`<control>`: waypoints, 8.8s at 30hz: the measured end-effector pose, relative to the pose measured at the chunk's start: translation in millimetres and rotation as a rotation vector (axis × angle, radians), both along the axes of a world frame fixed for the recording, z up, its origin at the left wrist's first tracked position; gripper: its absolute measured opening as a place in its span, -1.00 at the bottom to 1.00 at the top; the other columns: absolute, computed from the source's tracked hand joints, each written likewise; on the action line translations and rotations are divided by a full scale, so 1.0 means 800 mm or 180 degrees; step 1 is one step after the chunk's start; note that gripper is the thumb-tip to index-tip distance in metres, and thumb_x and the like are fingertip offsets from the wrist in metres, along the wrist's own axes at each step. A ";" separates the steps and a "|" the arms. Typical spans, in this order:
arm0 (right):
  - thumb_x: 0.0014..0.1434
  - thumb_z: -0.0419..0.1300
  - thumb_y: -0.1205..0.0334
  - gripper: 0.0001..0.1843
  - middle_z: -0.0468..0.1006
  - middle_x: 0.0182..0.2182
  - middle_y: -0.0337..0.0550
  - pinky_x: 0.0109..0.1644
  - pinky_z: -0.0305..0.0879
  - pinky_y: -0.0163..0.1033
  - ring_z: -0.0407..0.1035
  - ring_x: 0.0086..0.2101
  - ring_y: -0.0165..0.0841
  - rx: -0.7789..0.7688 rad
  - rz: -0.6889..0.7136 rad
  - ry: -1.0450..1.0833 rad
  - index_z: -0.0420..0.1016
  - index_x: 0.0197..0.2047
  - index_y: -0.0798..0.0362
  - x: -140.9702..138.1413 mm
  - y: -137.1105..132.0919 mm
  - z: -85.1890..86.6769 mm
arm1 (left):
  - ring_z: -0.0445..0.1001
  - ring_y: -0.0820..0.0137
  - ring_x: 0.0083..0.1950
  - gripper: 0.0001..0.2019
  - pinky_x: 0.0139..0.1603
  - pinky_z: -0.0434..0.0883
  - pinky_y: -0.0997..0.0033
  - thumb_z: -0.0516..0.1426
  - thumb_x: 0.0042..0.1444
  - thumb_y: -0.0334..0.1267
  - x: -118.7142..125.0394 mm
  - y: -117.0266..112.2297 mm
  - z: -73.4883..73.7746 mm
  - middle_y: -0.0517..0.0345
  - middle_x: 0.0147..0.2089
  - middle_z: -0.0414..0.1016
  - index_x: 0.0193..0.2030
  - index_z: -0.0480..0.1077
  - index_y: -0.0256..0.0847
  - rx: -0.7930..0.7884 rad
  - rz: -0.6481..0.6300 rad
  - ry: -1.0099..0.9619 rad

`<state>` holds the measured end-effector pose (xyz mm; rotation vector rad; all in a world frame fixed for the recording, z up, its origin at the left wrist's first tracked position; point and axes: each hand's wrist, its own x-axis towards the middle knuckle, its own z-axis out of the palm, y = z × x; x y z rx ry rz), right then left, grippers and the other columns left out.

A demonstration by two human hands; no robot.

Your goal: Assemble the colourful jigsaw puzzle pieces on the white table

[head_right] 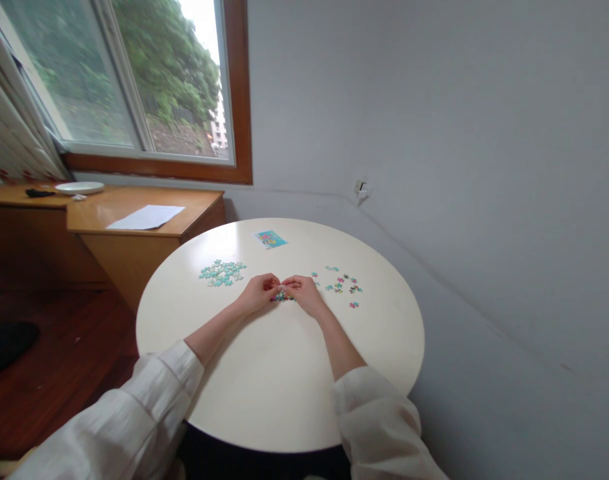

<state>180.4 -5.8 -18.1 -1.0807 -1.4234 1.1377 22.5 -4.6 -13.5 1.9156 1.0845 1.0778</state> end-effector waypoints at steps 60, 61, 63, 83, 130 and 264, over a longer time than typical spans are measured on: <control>-0.21 0.30 0.18 -0.72 0.49 -0.61 -0.26 -0.44 0.27 -0.32 0.33 -0.57 -0.48 0.0053 0.0130 -0.0333 0.47 -0.38 0.14 -0.004 -0.008 0.002 | 0.33 0.56 -0.62 -0.96 -0.57 0.22 0.60 0.15 -0.14 -0.44 -0.003 0.010 0.001 0.26 -0.67 0.37 -0.54 0.35 -0.32 -0.0860 -0.0052 -0.0584; -0.22 0.31 0.17 -0.72 0.50 -0.60 -0.24 -0.44 0.27 -0.32 0.34 -0.56 -0.47 0.0047 0.0118 -0.0359 0.48 -0.40 0.14 -0.004 -0.007 0.001 | 0.33 0.56 -0.62 -0.95 -0.57 0.22 0.60 0.16 -0.14 -0.44 -0.003 0.009 0.001 0.27 -0.67 0.37 -0.54 0.35 -0.32 -0.0855 -0.0070 -0.0574; -0.22 0.32 0.16 -0.74 0.51 -0.58 -0.22 -0.43 0.26 -0.32 0.34 -0.55 -0.46 0.0050 0.0098 -0.0406 0.48 -0.44 0.15 -0.003 -0.006 0.000 | 0.32 0.57 -0.61 -0.95 -0.56 0.23 0.60 0.17 -0.15 -0.44 -0.004 0.008 0.002 0.27 -0.66 0.37 -0.55 0.35 -0.32 -0.0833 -0.0118 -0.0548; -0.13 0.26 0.15 -0.81 0.54 -0.56 -0.16 -0.35 0.28 -0.27 0.38 -0.48 -0.38 0.0343 0.0230 -0.1011 0.52 -0.47 0.12 0.000 -0.008 -0.002 | 0.33 0.52 -0.50 -0.89 -0.45 0.28 0.55 0.07 -0.15 -0.49 -0.008 0.004 0.005 0.22 -0.56 0.42 -0.50 0.41 -0.30 -0.0085 0.0378 0.0489; -0.07 0.29 0.32 -0.93 0.42 -0.42 -0.25 -0.18 0.16 -0.25 0.29 -0.32 -0.39 0.0963 -0.0044 -0.2509 0.49 -0.42 0.04 -0.001 -0.012 0.008 | 0.41 0.33 -0.12 -0.80 -0.05 0.31 0.39 0.12 -0.01 -0.31 -0.007 -0.001 0.014 0.07 -0.19 0.47 -0.22 0.50 -0.16 0.0153 0.0474 0.1990; -0.02 0.21 0.09 -0.79 0.49 -0.23 -0.05 -0.07 0.11 -0.05 0.31 -0.14 -0.15 0.0097 -0.2019 -0.3451 0.55 -0.35 0.03 0.074 0.015 -0.006 | 0.44 0.32 -0.09 -0.79 0.10 0.21 0.25 0.05 0.00 -0.46 -0.008 -0.006 0.023 0.04 -0.13 0.48 -0.28 0.49 -0.21 0.0024 0.0803 0.1766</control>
